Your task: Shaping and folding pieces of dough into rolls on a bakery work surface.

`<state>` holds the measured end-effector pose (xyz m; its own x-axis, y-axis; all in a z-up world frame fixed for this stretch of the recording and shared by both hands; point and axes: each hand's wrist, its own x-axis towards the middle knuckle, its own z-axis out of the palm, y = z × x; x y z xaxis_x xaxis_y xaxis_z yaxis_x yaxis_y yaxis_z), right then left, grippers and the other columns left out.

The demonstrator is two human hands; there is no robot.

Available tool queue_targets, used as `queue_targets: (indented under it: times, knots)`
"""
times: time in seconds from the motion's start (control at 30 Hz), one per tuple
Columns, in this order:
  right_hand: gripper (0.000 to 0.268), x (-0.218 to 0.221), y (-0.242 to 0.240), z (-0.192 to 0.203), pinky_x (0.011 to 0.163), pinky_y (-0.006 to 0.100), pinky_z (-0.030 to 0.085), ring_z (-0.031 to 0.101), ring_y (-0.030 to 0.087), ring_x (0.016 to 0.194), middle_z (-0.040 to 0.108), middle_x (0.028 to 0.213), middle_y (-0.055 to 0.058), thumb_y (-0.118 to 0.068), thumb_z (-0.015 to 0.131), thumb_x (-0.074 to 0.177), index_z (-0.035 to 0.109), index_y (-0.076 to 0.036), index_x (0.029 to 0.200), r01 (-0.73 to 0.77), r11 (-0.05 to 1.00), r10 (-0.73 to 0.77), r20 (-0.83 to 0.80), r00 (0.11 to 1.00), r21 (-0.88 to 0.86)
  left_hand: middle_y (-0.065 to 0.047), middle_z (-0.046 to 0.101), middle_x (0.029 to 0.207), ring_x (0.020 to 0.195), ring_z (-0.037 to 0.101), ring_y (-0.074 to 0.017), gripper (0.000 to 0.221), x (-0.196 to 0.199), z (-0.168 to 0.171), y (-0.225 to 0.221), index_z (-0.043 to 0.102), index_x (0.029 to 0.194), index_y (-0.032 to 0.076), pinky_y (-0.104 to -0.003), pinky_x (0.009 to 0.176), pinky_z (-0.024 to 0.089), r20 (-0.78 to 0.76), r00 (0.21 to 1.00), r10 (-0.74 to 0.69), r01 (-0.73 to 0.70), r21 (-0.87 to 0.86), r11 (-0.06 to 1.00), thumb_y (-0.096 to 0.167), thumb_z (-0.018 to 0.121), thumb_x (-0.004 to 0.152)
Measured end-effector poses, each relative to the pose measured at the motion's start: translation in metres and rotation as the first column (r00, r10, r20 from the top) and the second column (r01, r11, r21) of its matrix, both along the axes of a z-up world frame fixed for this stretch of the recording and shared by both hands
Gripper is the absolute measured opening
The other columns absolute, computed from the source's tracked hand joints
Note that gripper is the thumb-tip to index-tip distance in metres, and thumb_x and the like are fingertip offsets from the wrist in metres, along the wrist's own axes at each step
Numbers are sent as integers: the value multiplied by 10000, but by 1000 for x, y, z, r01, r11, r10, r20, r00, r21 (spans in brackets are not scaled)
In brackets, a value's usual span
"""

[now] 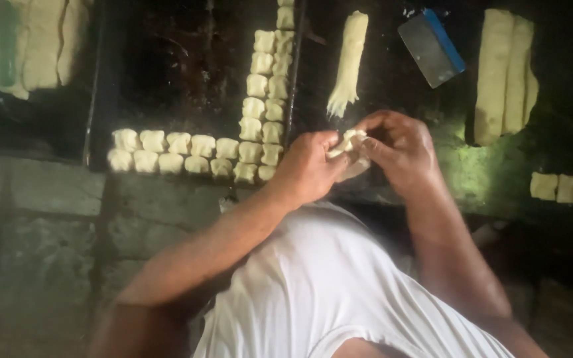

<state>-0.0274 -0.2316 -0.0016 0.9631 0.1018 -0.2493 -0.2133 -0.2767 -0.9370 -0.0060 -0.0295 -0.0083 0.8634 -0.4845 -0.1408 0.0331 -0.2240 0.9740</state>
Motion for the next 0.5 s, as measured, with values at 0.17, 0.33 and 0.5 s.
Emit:
queue_targets:
  times: [0.17,0.33,0.5]
  knots:
    - [218,-28,1,-33,872,268,587,732,187,1027,753,1104,84,-136,899,921,759,-100,1084,331,817,200,769,607,-473,-57,790,926,799,719,-119,220,-3,-14,-13,752,1084,72,-280,718,574,-163,984,66,-96,-184,978,132,607,929]
    - [355,-43,0,-10,863,428,529,635,341,1032,669,1073,182,-141,871,677,752,-27,992,318,748,338,747,572,-582,-105,746,1017,892,725,-146,207,-5,-22,-16,694,1176,18,-293,822,617,-456,876,-157,-103,-495,863,122,573,1045]
    - [231,-36,-26,-15,872,392,532,680,278,1053,709,1110,134,-83,838,782,794,-72,1009,124,821,375,691,618,-557,-74,750,1009,916,747,-116,223,-15,5,-16,577,1213,28,-263,784,588,102,988,114,-93,-187,978,61,598,993]
